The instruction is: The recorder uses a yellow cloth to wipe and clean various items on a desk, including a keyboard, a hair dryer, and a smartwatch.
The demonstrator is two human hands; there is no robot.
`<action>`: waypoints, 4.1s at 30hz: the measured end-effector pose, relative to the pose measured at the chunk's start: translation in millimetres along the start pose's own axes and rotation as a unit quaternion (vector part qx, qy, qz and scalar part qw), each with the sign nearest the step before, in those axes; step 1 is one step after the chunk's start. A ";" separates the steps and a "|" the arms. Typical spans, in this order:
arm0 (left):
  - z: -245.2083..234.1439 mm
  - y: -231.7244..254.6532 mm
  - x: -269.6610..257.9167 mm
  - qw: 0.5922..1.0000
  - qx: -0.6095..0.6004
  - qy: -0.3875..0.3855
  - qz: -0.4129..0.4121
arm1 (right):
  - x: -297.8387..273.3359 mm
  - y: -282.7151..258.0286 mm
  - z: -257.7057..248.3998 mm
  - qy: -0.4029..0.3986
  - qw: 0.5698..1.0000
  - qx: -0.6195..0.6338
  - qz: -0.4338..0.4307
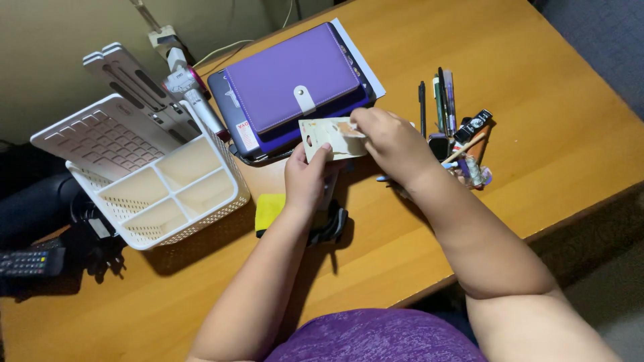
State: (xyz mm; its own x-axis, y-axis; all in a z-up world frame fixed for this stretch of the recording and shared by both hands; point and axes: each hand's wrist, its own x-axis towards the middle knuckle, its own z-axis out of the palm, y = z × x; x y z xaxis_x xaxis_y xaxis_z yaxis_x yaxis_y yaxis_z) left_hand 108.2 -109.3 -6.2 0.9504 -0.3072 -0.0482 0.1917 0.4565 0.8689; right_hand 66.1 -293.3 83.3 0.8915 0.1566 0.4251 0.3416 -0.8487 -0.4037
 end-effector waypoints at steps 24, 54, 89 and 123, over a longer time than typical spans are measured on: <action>-10.1 -4.8 6.9 1.000 -0.023 0.000 -0.010 | -0.9 1.7 15.2 -0.092 0.994 -0.017 -0.061; -11.4 -8.4 2.8 1.000 0.011 0.029 0.006 | -2.0 30.3 -48.4 0.026 0.979 0.170 0.107; -6.7 182.0 -97.3 0.973 0.131 -0.185 0.038 | -7.8 -123.3 -72.5 -0.098 0.957 0.270 -0.046; -159.1 188.8 -39.2 0.654 0.628 0.230 0.353 | 126.3 -189.6 96.4 0.103 0.978 -0.014 -0.183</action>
State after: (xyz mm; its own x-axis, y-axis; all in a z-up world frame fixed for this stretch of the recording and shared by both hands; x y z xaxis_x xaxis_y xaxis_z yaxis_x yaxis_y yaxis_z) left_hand 146.1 121.8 81.4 0.7225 0.0262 0.6909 -0.4116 -0.7866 0.4602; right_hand 142.6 -63.9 135.5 0.6315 0.3503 0.6917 0.6160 -0.7684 -0.1732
